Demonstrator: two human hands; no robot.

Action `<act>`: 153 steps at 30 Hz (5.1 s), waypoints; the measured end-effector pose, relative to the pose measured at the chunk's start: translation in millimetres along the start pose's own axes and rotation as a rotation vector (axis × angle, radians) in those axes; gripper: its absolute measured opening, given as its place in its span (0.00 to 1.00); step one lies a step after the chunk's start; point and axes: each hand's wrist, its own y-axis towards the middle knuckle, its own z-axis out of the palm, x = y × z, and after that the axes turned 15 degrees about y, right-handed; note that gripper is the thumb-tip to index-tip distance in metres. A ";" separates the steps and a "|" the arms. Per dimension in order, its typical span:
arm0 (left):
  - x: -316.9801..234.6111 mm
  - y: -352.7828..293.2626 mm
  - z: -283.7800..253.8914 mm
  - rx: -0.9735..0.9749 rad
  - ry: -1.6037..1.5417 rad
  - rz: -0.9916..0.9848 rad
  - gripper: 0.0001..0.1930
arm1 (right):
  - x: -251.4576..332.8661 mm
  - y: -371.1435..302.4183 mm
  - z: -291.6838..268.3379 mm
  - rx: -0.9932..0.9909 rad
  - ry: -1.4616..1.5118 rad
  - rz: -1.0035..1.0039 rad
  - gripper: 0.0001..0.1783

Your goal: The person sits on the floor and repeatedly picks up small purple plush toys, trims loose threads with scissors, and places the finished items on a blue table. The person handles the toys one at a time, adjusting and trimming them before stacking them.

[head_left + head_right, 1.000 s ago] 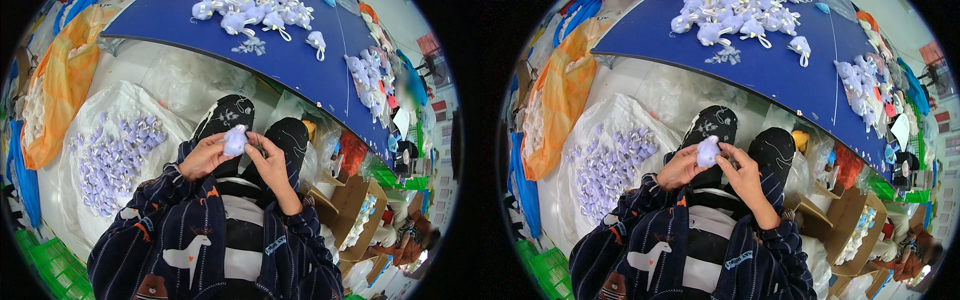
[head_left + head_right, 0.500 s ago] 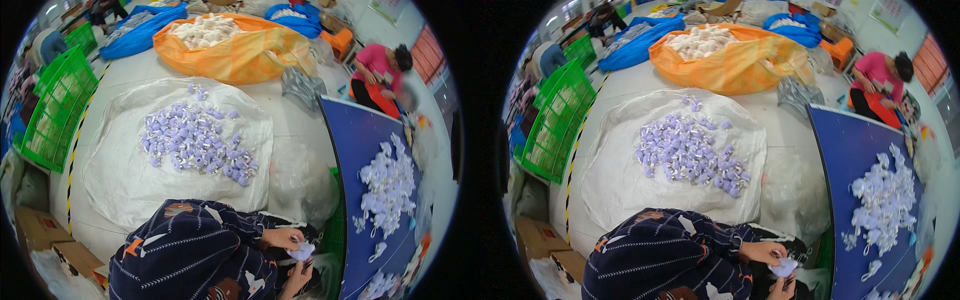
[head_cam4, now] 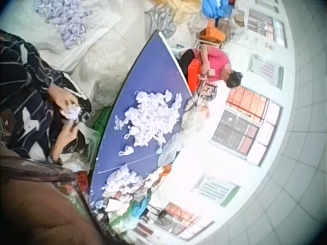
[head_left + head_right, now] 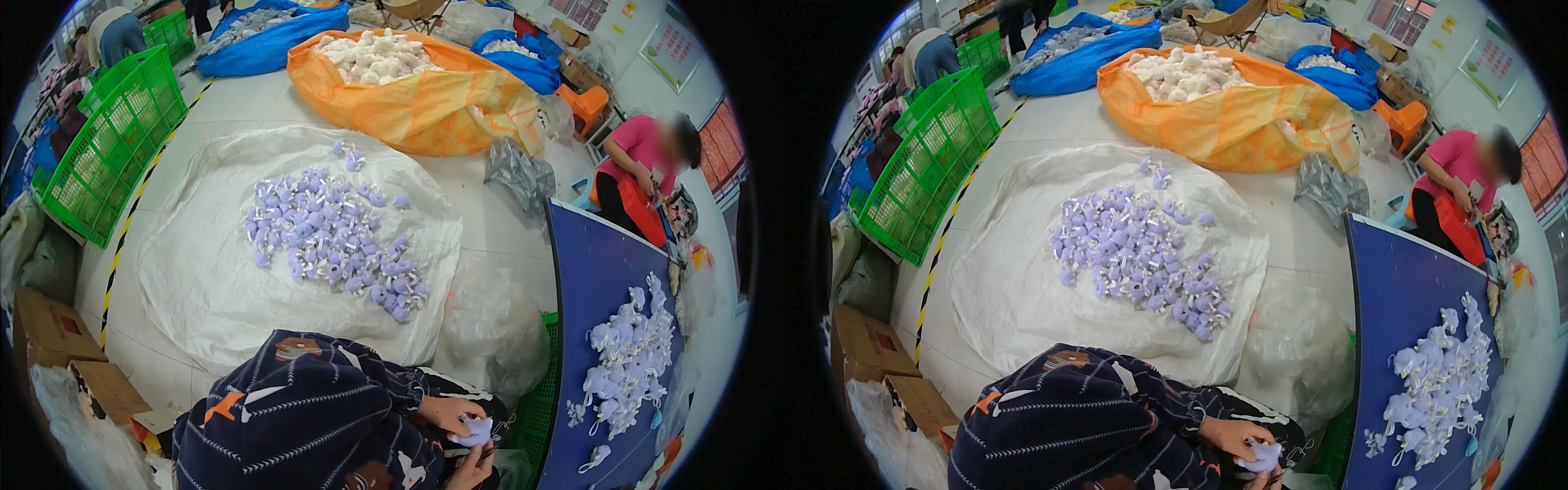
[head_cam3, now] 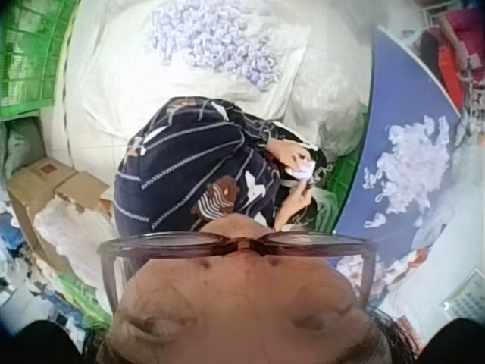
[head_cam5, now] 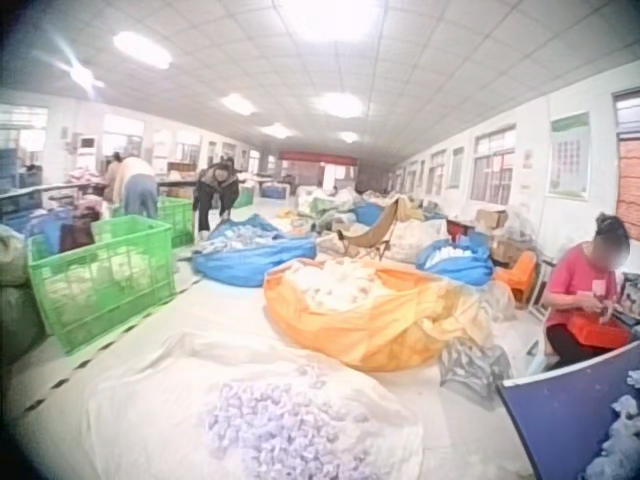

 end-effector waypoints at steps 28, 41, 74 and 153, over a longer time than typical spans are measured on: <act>-20.9 -11.5 7.4 0.024 0.187 0.023 0.18 | 12.8 -14.6 13.7 -0.043 -0.168 -0.185 0.15; -13.2 -10.1 9.2 0.036 0.437 0.191 0.24 | -30.9 -4.4 -7.2 -0.201 -0.074 -0.153 0.15; 8.8 2.1 17.4 0.313 -0.625 -0.534 0.17 | -26.6 -11.5 -24.9 -0.157 0.337 -0.039 0.15; -36.1 -7.1 16.6 0.500 -0.132 -0.481 0.20 | -2.0 -47.1 -49.8 0.209 0.064 -0.069 0.13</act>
